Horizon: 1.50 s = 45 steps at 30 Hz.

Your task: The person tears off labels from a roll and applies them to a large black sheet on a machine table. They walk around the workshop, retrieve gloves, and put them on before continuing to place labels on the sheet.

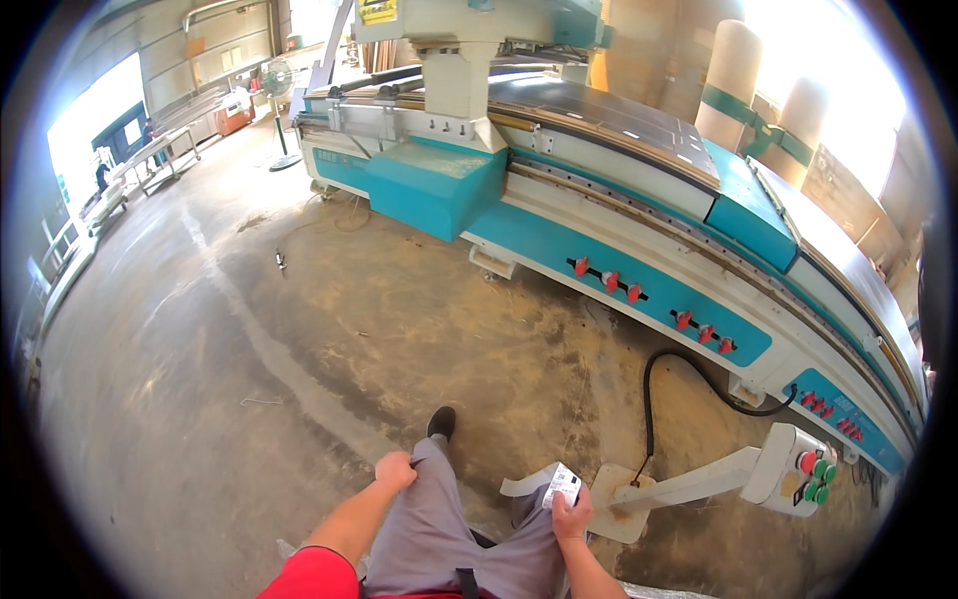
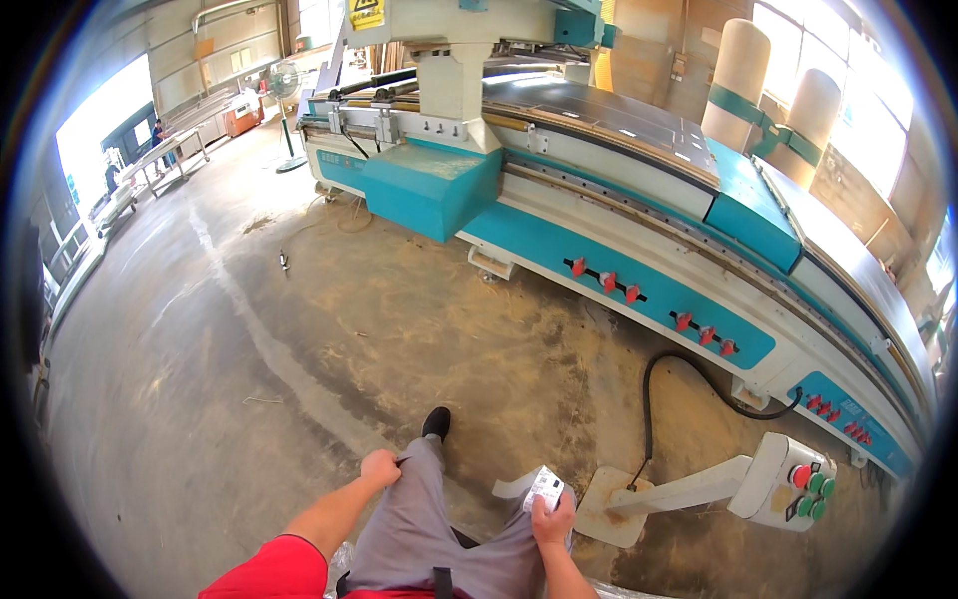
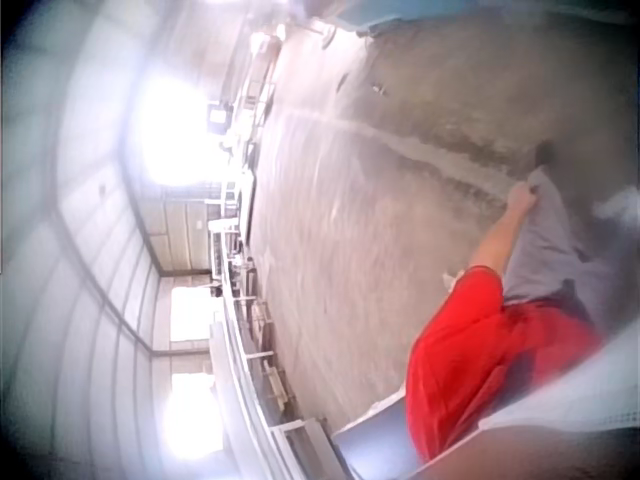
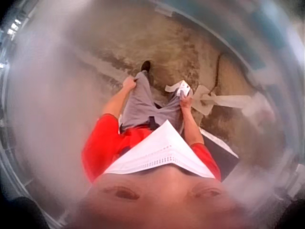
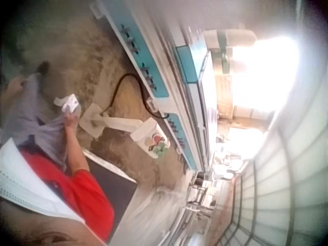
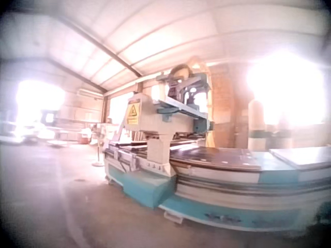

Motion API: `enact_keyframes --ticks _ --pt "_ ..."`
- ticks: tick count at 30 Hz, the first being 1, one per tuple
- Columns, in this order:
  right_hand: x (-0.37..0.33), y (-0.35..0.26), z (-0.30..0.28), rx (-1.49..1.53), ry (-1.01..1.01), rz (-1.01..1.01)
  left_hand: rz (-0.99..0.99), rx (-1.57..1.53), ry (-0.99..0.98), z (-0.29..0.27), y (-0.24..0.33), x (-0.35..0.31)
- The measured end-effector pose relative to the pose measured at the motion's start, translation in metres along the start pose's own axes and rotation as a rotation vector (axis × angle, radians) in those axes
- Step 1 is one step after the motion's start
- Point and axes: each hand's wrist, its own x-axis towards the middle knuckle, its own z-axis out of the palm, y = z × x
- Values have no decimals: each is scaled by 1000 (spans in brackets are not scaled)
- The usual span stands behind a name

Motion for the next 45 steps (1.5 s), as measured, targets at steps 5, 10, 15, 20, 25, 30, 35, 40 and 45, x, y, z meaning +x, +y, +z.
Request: enact_keyframes --ticks 5,10,15,20,25,30,35,40,45 --pt "-2 3 -1 0 -8 -10 -148 -79 -92 -33 13 -14" --pt "0 -8 -3 -30 -44 -35 -56 -162 -69 2 -3 -11" --pt "1 -17 -7 -27 -15 7 -97 -276 -39 16 -3 -11" --pt "-1 -4 -5 -27 11 19 -144 -497 -132 21 -7 -16" --pt "-2 1 -2 -7 11 -4 -112 -522 -280 17 -16 -17" --pt "-1 -2 -2 -2 7 -19 -167 -621 -406 12 -41 2" --pt "-1 -2 -2 49 -23 46 -115 -498 -457 2 -34 7" --pt "-2 4 1 44 -23 38 78 -148 -217 -4 -19 13" --pt "-1 5 2 -9 -24 -4 9 -87 -114 2 -17 11"
